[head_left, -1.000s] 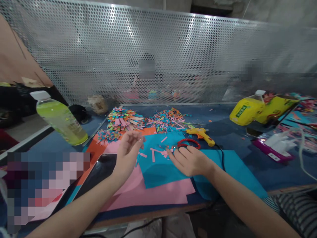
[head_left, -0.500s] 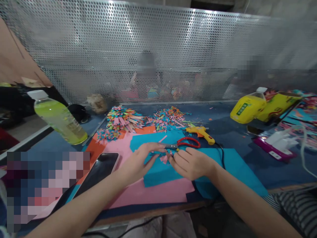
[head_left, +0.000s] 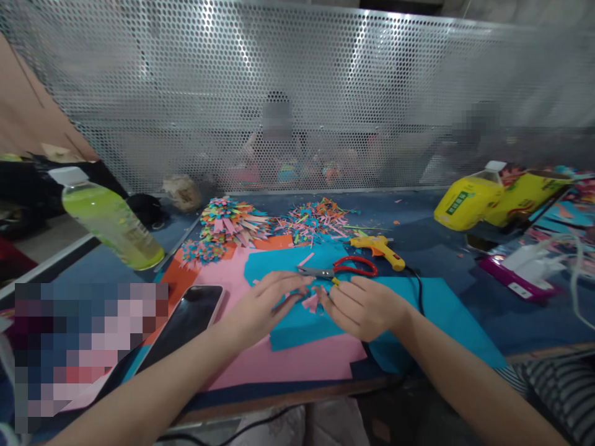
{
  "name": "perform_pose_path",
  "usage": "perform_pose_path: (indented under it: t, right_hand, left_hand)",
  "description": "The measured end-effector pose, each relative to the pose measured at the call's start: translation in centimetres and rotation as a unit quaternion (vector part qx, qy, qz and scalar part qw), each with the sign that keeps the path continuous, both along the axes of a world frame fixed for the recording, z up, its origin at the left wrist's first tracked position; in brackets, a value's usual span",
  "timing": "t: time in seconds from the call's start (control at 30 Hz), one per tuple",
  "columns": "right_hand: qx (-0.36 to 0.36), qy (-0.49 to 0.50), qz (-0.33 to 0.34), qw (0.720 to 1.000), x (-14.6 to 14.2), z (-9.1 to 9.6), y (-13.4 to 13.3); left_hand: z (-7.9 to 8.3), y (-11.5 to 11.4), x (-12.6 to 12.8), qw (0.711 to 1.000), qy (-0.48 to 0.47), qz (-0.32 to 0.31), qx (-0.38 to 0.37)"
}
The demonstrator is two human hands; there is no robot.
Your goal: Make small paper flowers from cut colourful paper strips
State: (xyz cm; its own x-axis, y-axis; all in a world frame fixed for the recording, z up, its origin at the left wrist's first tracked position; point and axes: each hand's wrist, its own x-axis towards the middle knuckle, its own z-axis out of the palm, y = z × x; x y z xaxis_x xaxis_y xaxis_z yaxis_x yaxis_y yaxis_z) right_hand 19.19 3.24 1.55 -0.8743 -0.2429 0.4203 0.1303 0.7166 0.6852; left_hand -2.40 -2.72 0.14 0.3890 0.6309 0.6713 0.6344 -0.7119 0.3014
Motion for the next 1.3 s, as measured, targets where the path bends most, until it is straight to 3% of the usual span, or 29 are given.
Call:
perform_pose_path:
  t: [0.5, 1.03, 1.3]
  right_hand:
    - [-0.016, 0.015, 0.000, 1.000, -0.15, 0.17, -0.20]
    - [-0.009, 0.019, -0.009, 1.000, -0.15, 0.12, -0.20]
    - [-0.001, 0.039, 0.003, 0.999, 0.51, 0.29, 0.33]
  left_hand:
    - [0.06, -0.12, 0.36, 0.998, 0.017, -0.012, 0.065]
    - [0.19, -0.22, 0.45, 0.997, -0.041, -0.040, -0.044]
    - [0.41, -0.56, 0.26, 0.998, -0.047, -0.039, -0.020]
